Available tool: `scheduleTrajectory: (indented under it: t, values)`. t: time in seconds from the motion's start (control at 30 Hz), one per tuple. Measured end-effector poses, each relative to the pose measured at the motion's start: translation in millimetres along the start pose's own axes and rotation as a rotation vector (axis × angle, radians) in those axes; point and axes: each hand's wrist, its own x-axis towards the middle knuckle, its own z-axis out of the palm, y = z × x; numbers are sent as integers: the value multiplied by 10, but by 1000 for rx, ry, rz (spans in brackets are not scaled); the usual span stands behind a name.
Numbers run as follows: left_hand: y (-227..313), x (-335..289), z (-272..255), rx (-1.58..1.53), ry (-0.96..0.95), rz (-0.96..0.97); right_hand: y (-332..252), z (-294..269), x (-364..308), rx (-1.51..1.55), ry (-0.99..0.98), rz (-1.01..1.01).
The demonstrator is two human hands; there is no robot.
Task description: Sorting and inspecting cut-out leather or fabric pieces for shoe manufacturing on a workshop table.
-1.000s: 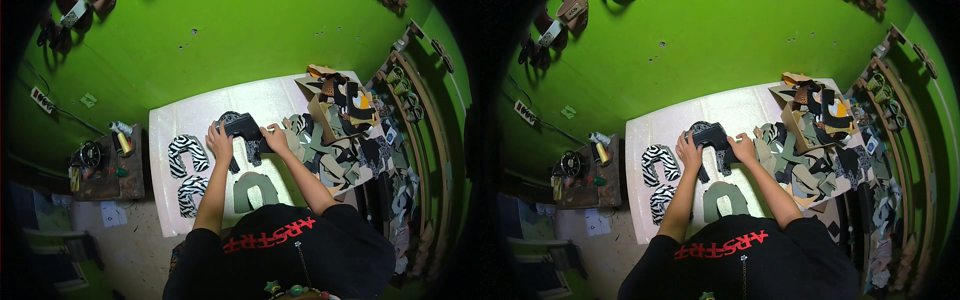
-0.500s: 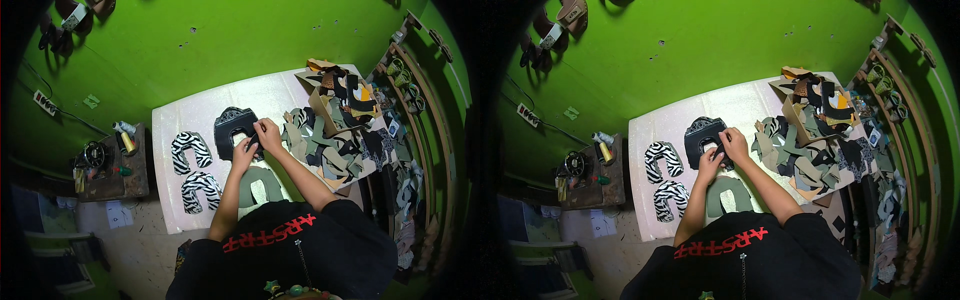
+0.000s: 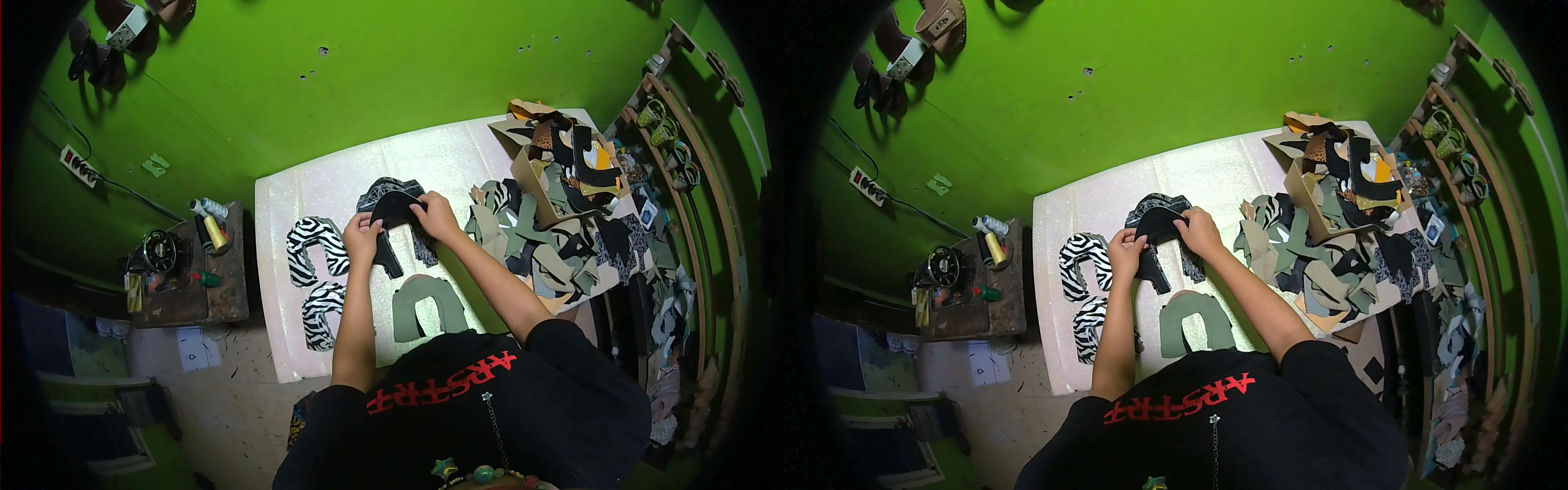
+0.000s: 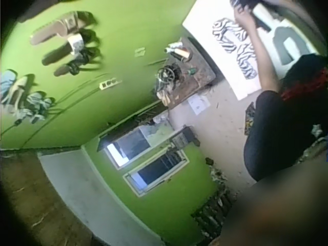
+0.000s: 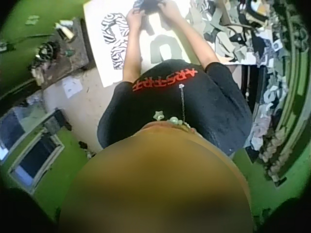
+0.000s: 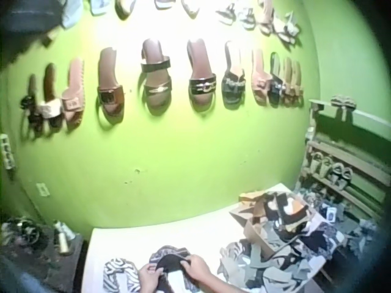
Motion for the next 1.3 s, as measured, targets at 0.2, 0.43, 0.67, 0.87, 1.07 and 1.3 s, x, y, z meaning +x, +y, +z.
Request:
scheduleTrajectory:
  t: [0.2,0.43,0.67,0.87,1.07,1.3]
  values:
    - [-74,150,-22,174,108,22,-129,55,114,-80,-4,74]
    - [-30,207,-42,304,173,30,-141,112,221,-154,16,53]
    - [17,143,40,587,323,199,-116,168,250,-110,116,157]
    - [-39,31,134,617,307,238,-78,226,213,-62,94,168]
    - [75,-263,249,710,249,298,204,110,48,115,67,36]
    - [144,-684,655,562,212,369,355,-407,-281,286,134,-22]
